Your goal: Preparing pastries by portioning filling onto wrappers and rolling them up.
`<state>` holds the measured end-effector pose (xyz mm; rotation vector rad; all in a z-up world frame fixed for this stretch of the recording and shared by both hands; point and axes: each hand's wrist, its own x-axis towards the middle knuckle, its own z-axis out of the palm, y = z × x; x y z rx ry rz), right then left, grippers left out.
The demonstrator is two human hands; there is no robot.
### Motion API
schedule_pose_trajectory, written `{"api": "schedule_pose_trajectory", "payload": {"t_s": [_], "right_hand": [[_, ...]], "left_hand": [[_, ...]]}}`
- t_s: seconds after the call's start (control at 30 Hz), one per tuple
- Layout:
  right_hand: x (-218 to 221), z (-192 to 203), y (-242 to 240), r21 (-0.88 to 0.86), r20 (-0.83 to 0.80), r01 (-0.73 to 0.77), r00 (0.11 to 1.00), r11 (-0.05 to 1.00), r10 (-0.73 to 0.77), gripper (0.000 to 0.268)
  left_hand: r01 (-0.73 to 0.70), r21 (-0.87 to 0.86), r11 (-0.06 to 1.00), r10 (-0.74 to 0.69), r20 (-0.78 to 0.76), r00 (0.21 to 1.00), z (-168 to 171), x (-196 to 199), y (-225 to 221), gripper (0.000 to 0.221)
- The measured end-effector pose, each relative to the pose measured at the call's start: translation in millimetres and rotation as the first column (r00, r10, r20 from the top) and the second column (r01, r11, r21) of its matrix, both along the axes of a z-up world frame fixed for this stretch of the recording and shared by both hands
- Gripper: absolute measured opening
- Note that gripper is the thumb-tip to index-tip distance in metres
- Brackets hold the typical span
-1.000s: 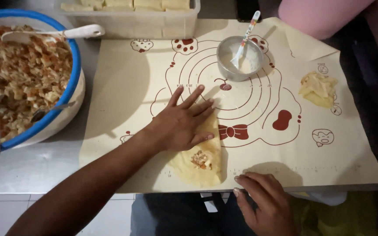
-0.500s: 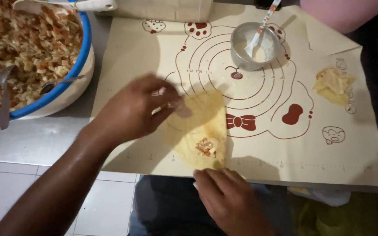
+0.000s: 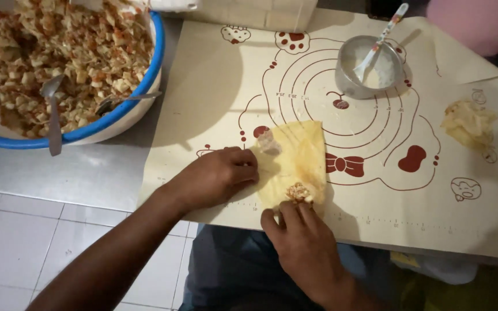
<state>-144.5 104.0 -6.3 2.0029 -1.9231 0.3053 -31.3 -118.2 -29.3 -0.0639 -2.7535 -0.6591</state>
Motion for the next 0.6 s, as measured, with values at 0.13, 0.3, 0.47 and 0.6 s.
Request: {"api": "schedule_pose_trajectory", "payload": {"t_s": [0.13,0.3,0.47,0.6], "right_hand": [[0,-5,-1,0.0,0.026,0.016,1.0,1.0,-0.016,0.012],[3,-5,-3,-0.073,0.035,0.061,0.998,0.995,-0.059,0.007],[7,-11,-12,-0.123,-0.02,0.121,0.992,0.985,-0.125,0.013],[12,8,-34,-0.149,-0.105,0.179,0.975,0.972,-0.196,0.012]], "left_hand": [[-0.016,0.023,1.0,0.015,0.077,0.997,9,-3,6,0.019],[-0.014,0.219,0.976,0.004,0.042,0.999,22,-3,8,0.009],[-0.058,0.257,0.965,0.048,0.047,0.998,21,-4,5,0.011],[-0.081,0.266,0.961,0.06,0.088,0.994,22,-6,5,0.013]]}}
